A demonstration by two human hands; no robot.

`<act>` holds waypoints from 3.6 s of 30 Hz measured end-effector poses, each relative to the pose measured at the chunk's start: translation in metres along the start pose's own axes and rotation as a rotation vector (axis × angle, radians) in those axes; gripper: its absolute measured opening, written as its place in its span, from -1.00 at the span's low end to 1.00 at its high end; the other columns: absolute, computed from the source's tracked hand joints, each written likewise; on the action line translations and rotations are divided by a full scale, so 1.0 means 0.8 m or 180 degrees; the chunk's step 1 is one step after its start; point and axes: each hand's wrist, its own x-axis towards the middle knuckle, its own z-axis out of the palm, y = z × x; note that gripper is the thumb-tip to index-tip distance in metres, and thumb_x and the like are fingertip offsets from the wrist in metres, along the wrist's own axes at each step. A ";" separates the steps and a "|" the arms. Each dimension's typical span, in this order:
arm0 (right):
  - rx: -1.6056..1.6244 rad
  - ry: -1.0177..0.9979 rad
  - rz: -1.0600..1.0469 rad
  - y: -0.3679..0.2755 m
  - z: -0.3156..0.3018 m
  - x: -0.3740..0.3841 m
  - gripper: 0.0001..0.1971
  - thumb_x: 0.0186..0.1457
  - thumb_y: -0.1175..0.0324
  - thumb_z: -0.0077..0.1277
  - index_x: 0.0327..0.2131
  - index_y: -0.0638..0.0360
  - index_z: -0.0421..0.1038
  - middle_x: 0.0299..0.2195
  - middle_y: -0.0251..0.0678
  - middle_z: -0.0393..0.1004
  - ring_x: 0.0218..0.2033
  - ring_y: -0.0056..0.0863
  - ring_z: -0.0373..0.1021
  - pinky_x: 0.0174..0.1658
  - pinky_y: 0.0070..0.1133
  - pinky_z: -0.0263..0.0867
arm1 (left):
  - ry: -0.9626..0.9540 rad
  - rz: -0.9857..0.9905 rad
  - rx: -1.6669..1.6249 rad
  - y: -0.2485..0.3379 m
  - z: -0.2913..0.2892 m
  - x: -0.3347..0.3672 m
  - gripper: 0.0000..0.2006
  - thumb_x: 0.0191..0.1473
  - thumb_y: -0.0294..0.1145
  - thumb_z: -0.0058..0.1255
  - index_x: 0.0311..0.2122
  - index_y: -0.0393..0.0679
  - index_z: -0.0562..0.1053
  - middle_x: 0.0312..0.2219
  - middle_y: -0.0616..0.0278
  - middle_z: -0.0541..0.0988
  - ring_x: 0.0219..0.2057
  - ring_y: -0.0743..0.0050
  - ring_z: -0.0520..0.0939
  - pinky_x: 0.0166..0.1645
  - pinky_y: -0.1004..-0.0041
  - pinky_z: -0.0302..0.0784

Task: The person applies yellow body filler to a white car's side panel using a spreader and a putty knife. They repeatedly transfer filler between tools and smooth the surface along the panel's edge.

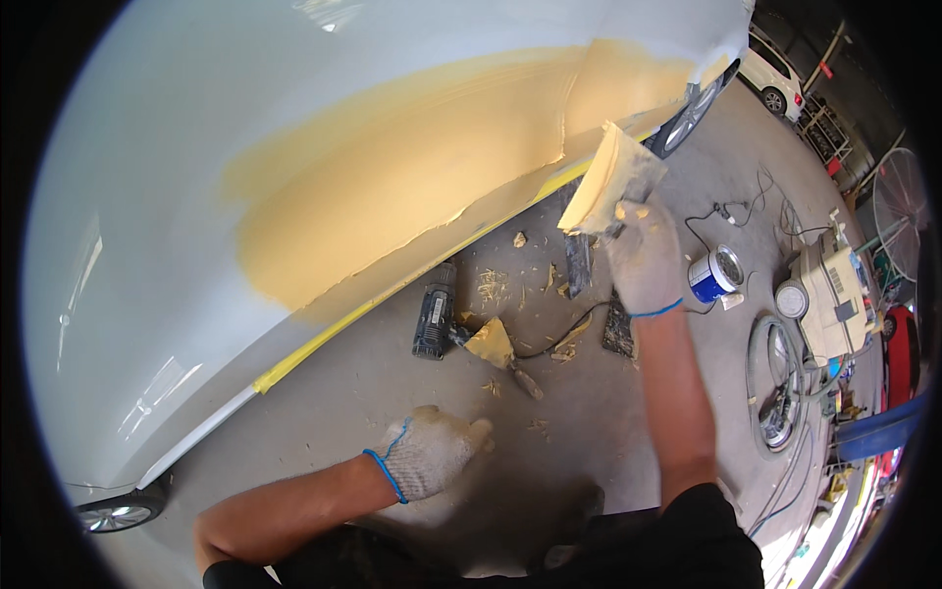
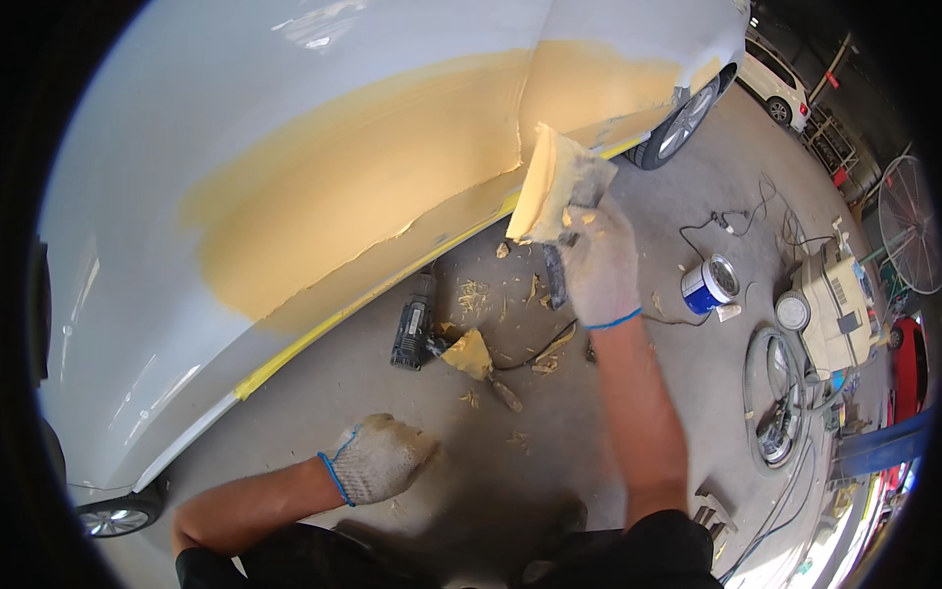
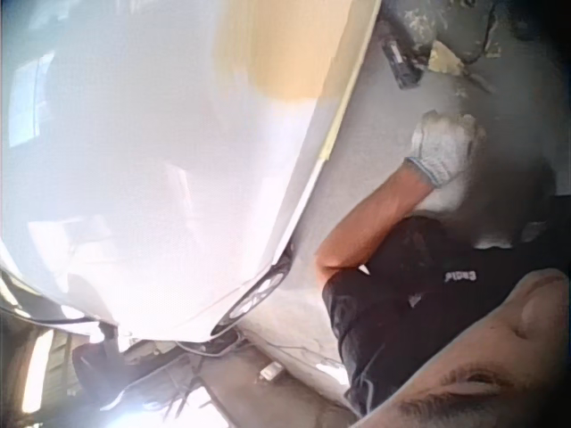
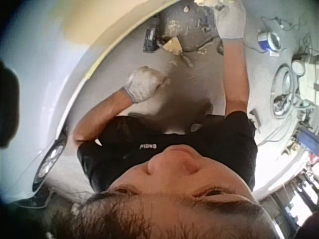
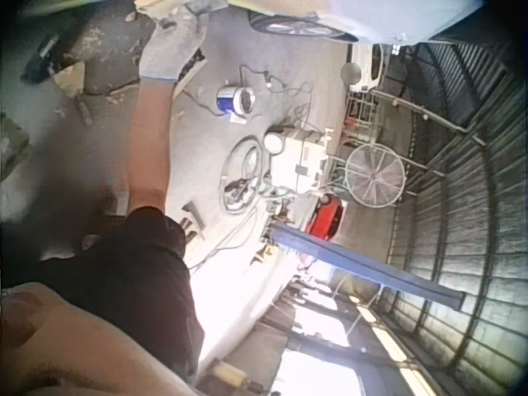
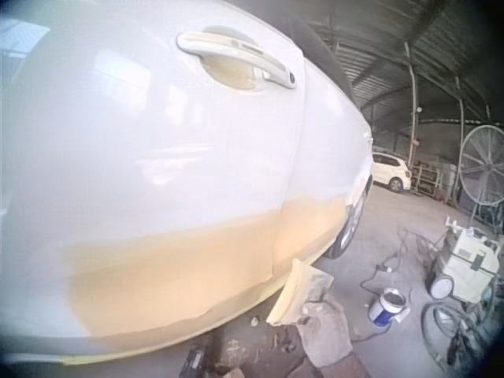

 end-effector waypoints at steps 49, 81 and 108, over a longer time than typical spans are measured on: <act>-0.1922 0.0231 -0.2669 -0.029 0.033 -0.020 -0.72 -0.14 0.57 0.13 -0.25 0.11 0.54 -0.31 -0.27 0.49 -0.29 -0.19 0.47 -0.21 -0.32 0.44 | 0.2236 -0.0628 0.1655 0.099 -0.247 0.138 -0.50 0.01 -0.51 0.30 0.11 -0.16 0.49 -0.07 0.05 0.59 -0.26 0.10 0.67 -0.21 0.28 0.64; -0.1702 0.1721 -0.2148 0.115 0.077 0.051 -0.61 0.01 0.44 0.14 -0.03 -0.11 0.54 -0.11 -0.44 0.42 -0.10 -0.36 0.41 -0.01 -0.39 0.43 | -0.0503 0.1658 0.4719 0.042 -0.385 0.305 -0.67 0.00 -0.31 0.13 -0.07 0.01 0.60 -0.04 0.20 0.61 0.07 0.18 0.59 0.18 0.13 0.51; -0.1513 0.1521 -0.2080 0.099 0.086 0.031 -0.60 0.02 0.44 0.12 0.00 0.03 0.50 0.00 -0.32 0.47 0.03 -0.26 0.43 0.13 -0.30 0.41 | -0.0479 0.1362 0.4659 0.058 -0.380 0.293 -0.73 0.03 -0.34 0.09 -0.13 -0.09 0.58 -0.06 0.15 0.61 0.07 0.17 0.59 0.17 0.15 0.50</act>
